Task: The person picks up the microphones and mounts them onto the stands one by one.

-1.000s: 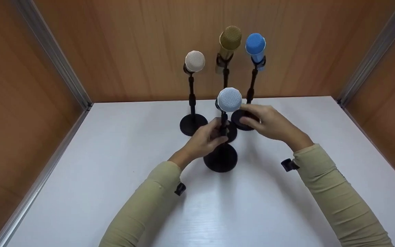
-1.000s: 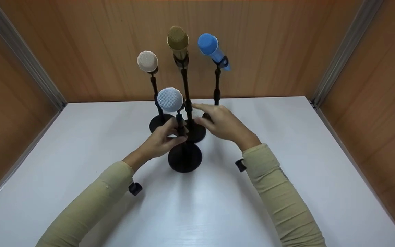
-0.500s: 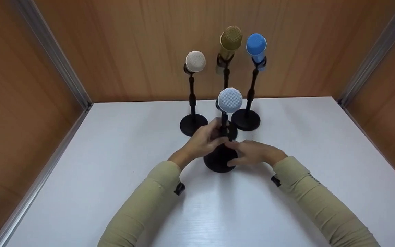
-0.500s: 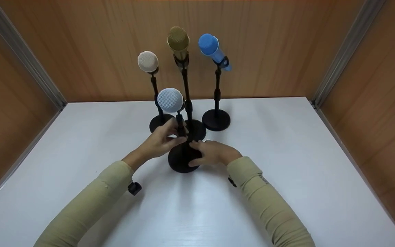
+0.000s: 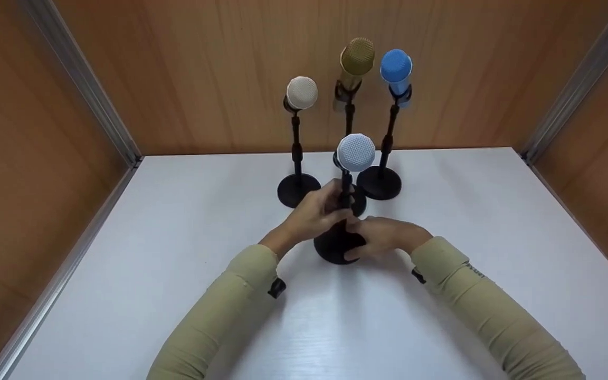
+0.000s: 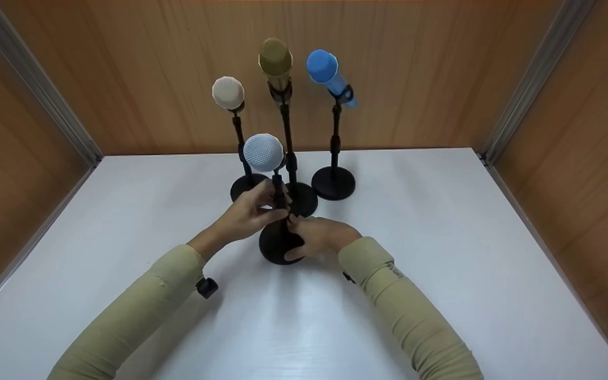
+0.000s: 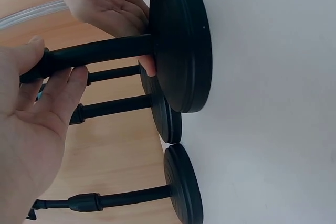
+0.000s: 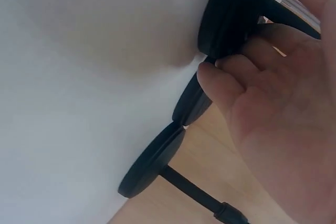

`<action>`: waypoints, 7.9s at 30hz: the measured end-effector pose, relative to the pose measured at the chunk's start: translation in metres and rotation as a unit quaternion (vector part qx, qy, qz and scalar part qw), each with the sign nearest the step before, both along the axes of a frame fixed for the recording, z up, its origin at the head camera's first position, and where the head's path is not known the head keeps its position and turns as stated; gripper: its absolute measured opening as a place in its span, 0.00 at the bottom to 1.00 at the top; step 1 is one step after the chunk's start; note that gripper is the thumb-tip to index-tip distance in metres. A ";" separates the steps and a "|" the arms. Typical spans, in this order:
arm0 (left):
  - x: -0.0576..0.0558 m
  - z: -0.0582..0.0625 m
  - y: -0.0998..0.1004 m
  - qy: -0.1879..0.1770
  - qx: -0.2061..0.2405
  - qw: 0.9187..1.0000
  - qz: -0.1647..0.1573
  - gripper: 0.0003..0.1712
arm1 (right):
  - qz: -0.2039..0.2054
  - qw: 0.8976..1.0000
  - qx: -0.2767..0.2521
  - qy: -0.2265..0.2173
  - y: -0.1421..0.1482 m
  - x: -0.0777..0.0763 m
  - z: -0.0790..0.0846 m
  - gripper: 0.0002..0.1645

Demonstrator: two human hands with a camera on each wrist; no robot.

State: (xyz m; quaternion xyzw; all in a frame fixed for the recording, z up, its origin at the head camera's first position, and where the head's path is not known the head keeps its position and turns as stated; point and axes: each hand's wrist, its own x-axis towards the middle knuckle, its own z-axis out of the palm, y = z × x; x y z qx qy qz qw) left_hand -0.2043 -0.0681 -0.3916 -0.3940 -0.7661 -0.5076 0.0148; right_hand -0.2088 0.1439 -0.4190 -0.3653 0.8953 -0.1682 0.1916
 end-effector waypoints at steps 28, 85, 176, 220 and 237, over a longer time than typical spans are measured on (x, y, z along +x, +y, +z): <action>0.002 0.005 0.004 0.017 0.059 0.998 0.003 0.10 | -0.017 0.998 0.056 -0.012 -0.011 0.007 0.006 0.29; 0.000 -0.002 -0.007 -0.028 0.028 0.999 0.006 0.23 | -0.019 0.998 0.057 -0.017 -0.014 0.007 0.010 0.40; 0.001 0.038 0.021 0.007 0.097 0.993 0.062 0.11 | -0.120 0.924 -0.357 -0.068 0.010 -0.004 -0.001 0.27; 0.005 0.042 0.015 0.039 0.073 0.994 0.065 0.11 | -0.173 0.865 -0.471 -0.020 -0.019 0.004 0.001 0.21; 0.007 0.043 0.016 0.055 0.086 0.992 0.070 0.10 | -0.169 0.866 -0.448 -0.142 -0.013 0.003 0.012 0.19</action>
